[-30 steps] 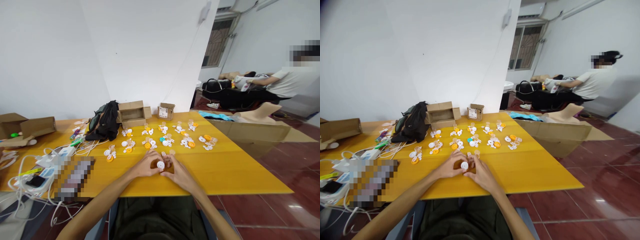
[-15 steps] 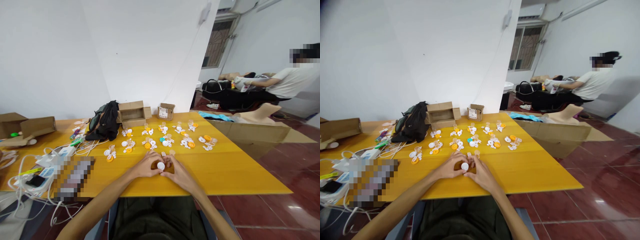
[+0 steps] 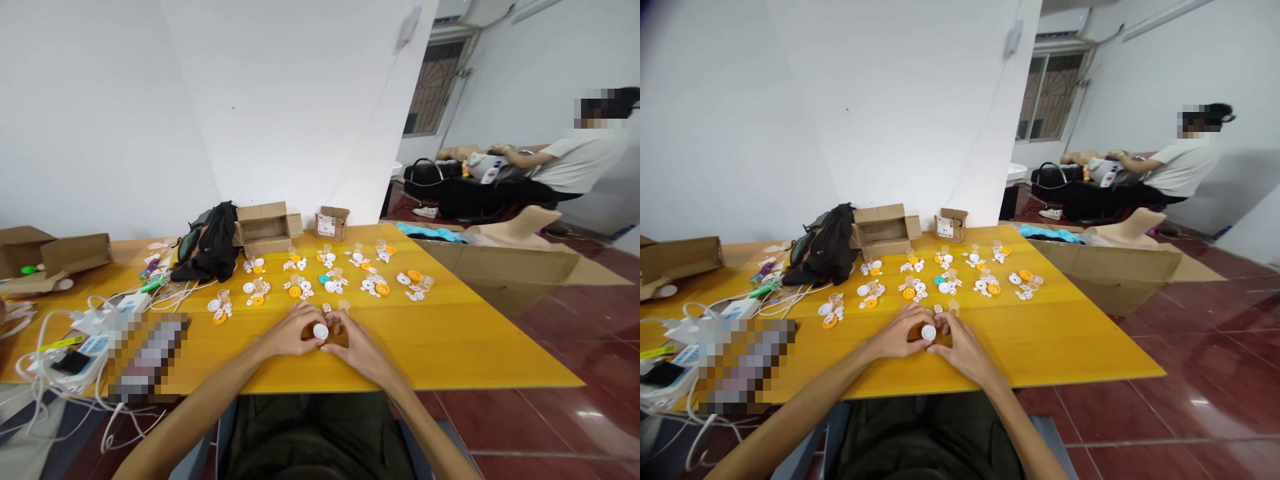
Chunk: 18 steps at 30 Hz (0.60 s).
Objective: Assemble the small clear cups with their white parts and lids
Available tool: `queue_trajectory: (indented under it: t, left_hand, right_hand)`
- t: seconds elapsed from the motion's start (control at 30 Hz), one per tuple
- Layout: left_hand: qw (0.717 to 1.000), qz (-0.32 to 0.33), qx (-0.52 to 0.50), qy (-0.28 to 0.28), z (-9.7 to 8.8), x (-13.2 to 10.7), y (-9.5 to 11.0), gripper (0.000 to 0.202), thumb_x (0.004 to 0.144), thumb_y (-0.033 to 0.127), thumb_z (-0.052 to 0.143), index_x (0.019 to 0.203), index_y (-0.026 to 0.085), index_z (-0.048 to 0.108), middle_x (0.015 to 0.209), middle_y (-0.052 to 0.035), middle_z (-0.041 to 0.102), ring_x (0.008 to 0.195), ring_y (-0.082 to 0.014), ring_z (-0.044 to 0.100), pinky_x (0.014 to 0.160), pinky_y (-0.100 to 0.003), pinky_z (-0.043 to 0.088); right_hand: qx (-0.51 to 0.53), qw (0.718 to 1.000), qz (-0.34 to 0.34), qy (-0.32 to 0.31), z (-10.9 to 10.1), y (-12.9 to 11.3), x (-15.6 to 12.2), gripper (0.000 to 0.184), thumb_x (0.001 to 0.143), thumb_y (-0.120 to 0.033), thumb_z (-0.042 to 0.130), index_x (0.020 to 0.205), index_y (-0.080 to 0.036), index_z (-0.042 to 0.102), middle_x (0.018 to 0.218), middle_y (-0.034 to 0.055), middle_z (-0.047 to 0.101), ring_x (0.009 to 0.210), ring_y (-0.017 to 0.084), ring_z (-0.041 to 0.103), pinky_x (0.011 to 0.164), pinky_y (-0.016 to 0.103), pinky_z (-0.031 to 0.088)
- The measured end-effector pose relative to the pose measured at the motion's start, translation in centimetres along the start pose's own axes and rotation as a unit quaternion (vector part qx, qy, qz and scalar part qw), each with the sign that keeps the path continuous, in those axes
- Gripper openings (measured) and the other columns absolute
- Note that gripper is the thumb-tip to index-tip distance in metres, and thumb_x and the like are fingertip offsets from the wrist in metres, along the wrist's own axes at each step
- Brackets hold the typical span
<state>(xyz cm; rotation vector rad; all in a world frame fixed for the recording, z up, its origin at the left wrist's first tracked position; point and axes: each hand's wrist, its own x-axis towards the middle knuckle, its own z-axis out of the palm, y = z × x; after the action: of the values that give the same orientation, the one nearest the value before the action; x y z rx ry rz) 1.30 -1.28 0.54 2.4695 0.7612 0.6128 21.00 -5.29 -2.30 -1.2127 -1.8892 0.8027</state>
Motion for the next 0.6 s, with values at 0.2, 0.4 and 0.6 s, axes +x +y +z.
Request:
queue_trajectory:
  t: [0.2,0.4,0.6]
  left_hand:
    - [1.0,-0.001,0.026,0.012,-0.7,-0.4,-0.5,0.021,0.081,0.02,0.06,0.102,0.023,0.06,0.105,-0.0058,0.065,0.103,-0.0243,0.056,0.096,-0.039,0.042]
    - [0.998,-0.03,0.051,0.026,-2.0,-1.0,-1.3,0.016,0.082,0.02,0.057,0.097,0.022,0.058,0.1,-0.0057,0.064,0.101,-0.0241,0.056,0.094,-0.038,0.044]
    - [0.998,-0.039,0.042,0.025,-2.0,-1.0,-1.7,0.018,0.082,0.019,0.056,0.099,0.023,0.058,0.103,-0.0056,0.064,0.101,-0.0235,0.058,0.093,-0.037,0.046]
  right_hand:
    - [0.013,1.0,0.006,0.005,0.2,0.5,-0.1,0.033,0.076,-0.028,0.069,0.103,-0.025,0.052,0.101,0.0029,0.065,0.089,0.022,0.06,0.086,0.038,0.049]
    - [-0.007,0.999,0.013,0.032,0.3,0.8,0.0,0.028,0.076,-0.028,0.068,0.101,-0.025,0.053,0.095,0.0022,0.065,0.084,0.021,0.06,0.083,0.037,0.05]
    - [-0.046,0.994,-0.018,0.102,0.1,0.5,-0.1,0.012,0.086,-0.031,0.058,0.096,-0.025,0.058,0.09,0.0045,0.067,0.075,0.021,0.061,0.075,0.036,0.053]
